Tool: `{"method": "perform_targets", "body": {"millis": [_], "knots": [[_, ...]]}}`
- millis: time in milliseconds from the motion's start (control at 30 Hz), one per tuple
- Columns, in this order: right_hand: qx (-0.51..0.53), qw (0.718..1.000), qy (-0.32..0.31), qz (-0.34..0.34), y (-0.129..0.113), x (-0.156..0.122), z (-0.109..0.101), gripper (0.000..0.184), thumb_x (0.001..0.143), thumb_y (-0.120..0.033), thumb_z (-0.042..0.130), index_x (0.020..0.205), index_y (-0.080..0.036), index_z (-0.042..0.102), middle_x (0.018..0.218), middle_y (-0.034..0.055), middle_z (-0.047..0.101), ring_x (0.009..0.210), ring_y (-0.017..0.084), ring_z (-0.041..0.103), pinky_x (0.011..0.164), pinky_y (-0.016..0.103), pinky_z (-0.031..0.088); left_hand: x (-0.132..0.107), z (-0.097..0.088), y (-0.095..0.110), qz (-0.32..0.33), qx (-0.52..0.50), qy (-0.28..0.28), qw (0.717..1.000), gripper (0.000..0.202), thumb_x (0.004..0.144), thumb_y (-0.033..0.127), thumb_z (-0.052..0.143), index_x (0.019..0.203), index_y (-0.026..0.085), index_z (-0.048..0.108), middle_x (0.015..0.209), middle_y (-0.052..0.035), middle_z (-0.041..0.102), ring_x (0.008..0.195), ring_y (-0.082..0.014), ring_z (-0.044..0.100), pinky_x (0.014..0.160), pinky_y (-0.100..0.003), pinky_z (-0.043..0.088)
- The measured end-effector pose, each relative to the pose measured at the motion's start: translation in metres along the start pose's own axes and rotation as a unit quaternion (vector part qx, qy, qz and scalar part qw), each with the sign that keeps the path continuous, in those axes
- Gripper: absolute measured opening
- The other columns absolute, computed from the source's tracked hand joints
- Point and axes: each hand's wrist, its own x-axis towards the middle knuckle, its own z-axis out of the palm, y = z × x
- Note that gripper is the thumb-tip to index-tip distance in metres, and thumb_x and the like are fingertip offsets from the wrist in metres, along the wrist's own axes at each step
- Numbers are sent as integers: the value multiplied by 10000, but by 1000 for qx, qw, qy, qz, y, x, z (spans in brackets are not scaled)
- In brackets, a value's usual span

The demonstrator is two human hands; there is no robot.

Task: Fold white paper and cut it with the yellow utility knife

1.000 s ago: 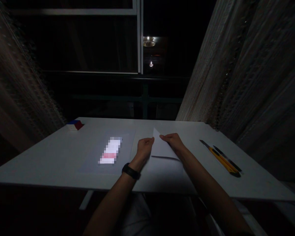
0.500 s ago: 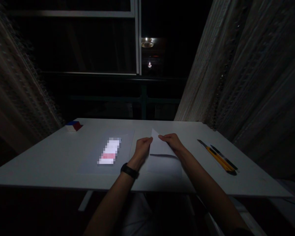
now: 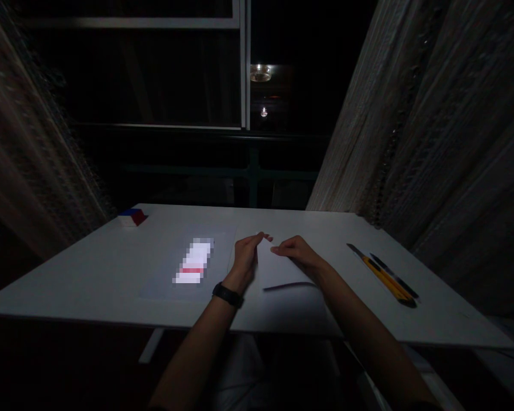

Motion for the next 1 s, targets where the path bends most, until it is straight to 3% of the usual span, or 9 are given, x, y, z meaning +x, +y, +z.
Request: {"method": "perform_targets", "body": {"millis": [433, 667, 833, 1000], "knots": [[-20, 999, -17, -35, 4, 2, 1, 343, 581, -430, 754, 504, -118, 632, 440, -40, 461, 472, 74, 363, 502, 252, 272, -2, -1, 3, -16, 13, -9, 1000, 254, 614, 301, 767, 718, 76, 710, 736, -109, 706, 621, -160, 641, 624, -272, 484], [-20, 998, -54, 13, -15, -10, 1, 338, 575, -412, 749, 480, -124, 598, 434, -35, 467, 444, 75, 375, 469, 246, 246, 10, -9, 11, -50, -96, 57, 992, 158, 682, 248, 703, 764, 115, 679, 826, -99, 712, 659, -143, 666, 593, -219, 506], [-54, 996, -70, 2, -16, -10, -5, 339, 583, -406, 744, 469, -124, 593, 422, -52, 417, 450, 64, 333, 473, 245, 223, 3, -7, 15, -88, -27, -22, 995, 330, 708, 411, 672, 753, 85, 687, 784, -128, 706, 602, -168, 652, 534, -247, 488], [-57, 997, -59, -7, -10, -6, -9, 344, 576, -407, 753, 464, -125, 591, 422, -56, 398, 463, 64, 318, 478, 249, 209, -4, -7, 13, -73, 34, -121, 989, 252, 608, 301, 779, 731, 98, 693, 728, -71, 691, 572, -123, 605, 537, -228, 453]]}}
